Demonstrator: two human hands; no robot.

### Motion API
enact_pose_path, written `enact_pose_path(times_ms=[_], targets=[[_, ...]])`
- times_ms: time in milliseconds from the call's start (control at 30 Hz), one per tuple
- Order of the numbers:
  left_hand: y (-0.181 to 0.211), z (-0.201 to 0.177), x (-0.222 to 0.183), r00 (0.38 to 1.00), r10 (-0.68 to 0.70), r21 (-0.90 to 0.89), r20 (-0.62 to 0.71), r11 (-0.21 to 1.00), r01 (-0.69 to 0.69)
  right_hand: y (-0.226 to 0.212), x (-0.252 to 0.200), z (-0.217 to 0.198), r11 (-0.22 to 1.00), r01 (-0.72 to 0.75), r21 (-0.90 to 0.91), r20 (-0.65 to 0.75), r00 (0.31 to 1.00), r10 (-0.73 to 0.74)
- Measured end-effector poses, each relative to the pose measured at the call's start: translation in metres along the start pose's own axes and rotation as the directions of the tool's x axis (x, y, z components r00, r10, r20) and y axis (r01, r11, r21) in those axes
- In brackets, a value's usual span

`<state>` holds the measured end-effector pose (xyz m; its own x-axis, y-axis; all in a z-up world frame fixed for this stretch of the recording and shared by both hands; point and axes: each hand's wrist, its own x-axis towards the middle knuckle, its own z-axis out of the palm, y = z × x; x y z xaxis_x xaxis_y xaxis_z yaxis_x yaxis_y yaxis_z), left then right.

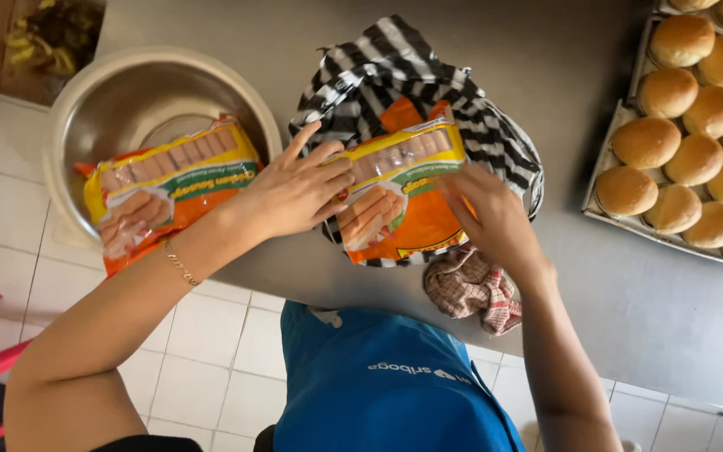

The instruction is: The person uses scissors to cut open multiple plastic packages of sausages, empties the sausages into a striped cloth-lined basket, and discards the empty wrappers into a metal bowl.

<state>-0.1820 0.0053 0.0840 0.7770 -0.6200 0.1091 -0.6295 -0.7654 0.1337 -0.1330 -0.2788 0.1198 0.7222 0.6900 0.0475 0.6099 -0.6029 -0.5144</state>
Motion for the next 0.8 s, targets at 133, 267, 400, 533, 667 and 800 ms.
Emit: enact_pose_path(times_ms=[133, 267, 400, 533, 667, 800], targets=[[0.003, -0.001, -0.017, 0.987, -0.128, 0.16, 0.094, 0.981, 0.112, 0.017, 0.055, 0.041, 0.964, 0.216, -0.157, -0.001, 0.976, -0.218], [0.006, -0.003, -0.024, 0.977, -0.191, 0.149, 0.093, 0.973, 0.176, 0.048, 0.091, 0.058, 0.936, 0.264, -0.233, 0.162, 0.959, -0.231], [0.013, -0.005, -0.028, 0.978, -0.193, 0.156, 0.078, 0.971, 0.18, 0.056, 0.149, 0.066, 0.949, 0.165, -0.268, 0.294, 0.952, -0.082], [0.016, -0.031, -0.047, 0.976, -0.213, 0.039, -0.05, 0.976, 0.215, 0.06, 0.185, 0.062, 0.938, 0.145, -0.316, 0.308, 0.95, -0.043], [-0.027, -0.032, -0.129, 0.855, -0.446, 0.113, -0.265, 0.866, 0.487, -0.005, 0.161, 0.025, 0.978, 0.117, -0.175, 0.366, 0.93, -0.046], [-0.016, -0.062, -0.214, 0.4, -0.849, 0.193, -0.346, 0.353, 0.915, -0.099, 0.144, 0.053, 0.932, 0.348, -0.096, 0.238, 0.918, -0.318]])
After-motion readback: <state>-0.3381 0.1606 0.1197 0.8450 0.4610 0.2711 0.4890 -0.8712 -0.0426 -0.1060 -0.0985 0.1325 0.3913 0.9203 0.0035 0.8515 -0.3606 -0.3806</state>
